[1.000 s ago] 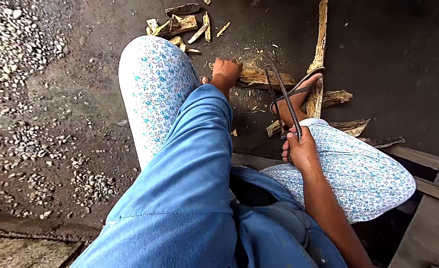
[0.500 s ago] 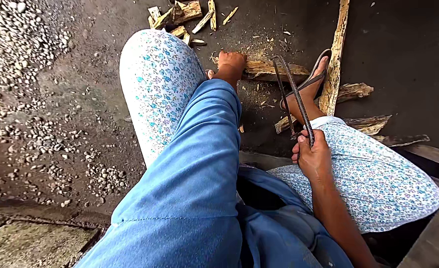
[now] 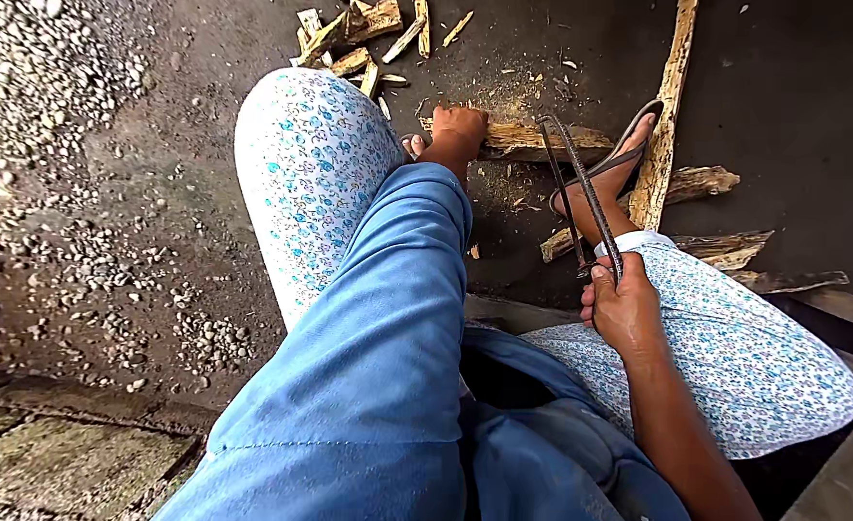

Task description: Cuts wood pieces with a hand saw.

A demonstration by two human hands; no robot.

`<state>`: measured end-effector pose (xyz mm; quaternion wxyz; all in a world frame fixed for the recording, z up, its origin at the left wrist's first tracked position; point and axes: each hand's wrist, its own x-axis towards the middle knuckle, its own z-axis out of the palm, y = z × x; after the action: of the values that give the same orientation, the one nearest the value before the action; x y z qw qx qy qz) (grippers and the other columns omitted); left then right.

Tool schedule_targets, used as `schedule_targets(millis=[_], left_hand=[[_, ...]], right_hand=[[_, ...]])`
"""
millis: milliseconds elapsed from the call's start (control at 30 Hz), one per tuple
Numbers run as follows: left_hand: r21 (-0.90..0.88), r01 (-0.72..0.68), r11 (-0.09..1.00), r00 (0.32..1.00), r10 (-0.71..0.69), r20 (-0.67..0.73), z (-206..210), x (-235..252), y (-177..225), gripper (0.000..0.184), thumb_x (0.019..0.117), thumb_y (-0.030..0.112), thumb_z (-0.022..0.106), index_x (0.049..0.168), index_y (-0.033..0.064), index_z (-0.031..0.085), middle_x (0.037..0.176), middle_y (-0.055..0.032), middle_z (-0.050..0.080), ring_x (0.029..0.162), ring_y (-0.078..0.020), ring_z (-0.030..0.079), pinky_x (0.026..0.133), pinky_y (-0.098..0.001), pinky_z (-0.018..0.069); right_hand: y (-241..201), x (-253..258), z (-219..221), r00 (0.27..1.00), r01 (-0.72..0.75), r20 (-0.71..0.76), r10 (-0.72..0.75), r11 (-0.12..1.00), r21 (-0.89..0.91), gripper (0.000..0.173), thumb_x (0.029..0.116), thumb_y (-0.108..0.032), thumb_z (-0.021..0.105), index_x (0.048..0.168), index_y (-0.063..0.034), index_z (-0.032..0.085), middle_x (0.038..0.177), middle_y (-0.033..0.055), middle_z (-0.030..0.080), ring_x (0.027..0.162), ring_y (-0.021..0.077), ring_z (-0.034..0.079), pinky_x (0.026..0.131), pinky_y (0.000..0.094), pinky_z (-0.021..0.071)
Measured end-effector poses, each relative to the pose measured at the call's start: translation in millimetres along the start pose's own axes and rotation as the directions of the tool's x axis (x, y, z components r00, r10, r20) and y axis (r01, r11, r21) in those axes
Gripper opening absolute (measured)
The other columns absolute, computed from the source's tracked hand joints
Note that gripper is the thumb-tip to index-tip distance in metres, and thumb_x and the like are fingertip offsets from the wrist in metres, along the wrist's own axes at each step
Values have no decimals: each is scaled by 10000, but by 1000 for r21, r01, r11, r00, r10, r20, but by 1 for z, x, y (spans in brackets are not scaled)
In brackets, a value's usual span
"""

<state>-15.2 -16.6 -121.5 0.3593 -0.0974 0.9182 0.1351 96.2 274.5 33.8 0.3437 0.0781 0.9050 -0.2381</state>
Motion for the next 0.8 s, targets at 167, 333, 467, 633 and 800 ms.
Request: schedule_targets(millis=[167, 333, 467, 633, 800], left_hand=[[9, 18, 1000, 999, -18, 43, 0, -4, 8, 539, 887, 132, 736, 1402, 126, 576, 1338, -245, 630, 1256, -474, 585, 1017, -737, 404], [-9, 35, 999, 998, -35, 50, -2, -7, 6, 518, 883, 129, 742, 1381, 136, 601, 1315, -233, 646, 1239, -462, 599, 993, -736, 422], [-28, 32, 999, 997, -30, 73, -2, -2, 4, 502, 898, 136, 729, 1383, 141, 601, 1322, -225, 646, 1245, -459, 597, 985, -735, 426], [-63, 41, 997, 993, -34, 109, 1, -2, 2, 506, 876, 118, 744, 1364, 128, 614, 1324, -223, 644, 1245, -457, 597, 963, -734, 443], [-2, 30, 1000, 985, -29, 168, -9, -3, 16, 596, 822, 81, 776, 1379, 43, 565, 1312, -331, 602, 1197, -552, 596, 863, -758, 485]], right_hand=[[-39, 87, 17, 999, 2, 45, -1, 999, -33, 334, 1120, -238, 408, 1380, -27, 414, 812, 160, 609, 597, 290, 653, 575, 491, 586], [-54, 137, 37, 998, 64, 15, -65, 997, 48, 311, 1127, -266, 394, 1357, -60, 433, 780, 135, 595, 556, 261, 632, 531, 454, 570], [-12, 51, 11, 996, 0, 84, -9, 994, 105, 335, 1135, -250, 369, 1396, -42, 396, 739, 89, 577, 550, 215, 627, 534, 420, 585], [-6, 13, -10, 996, -66, 66, 58, 988, 136, 259, 1132, -188, 384, 1328, -25, 429, 704, 35, 547, 518, 127, 612, 515, 324, 581], [-25, 79, 9, 998, -17, 56, 12, 996, 91, 302, 1132, -230, 400, 1364, -38, 407, 734, 103, 555, 541, 219, 608, 536, 421, 569]])
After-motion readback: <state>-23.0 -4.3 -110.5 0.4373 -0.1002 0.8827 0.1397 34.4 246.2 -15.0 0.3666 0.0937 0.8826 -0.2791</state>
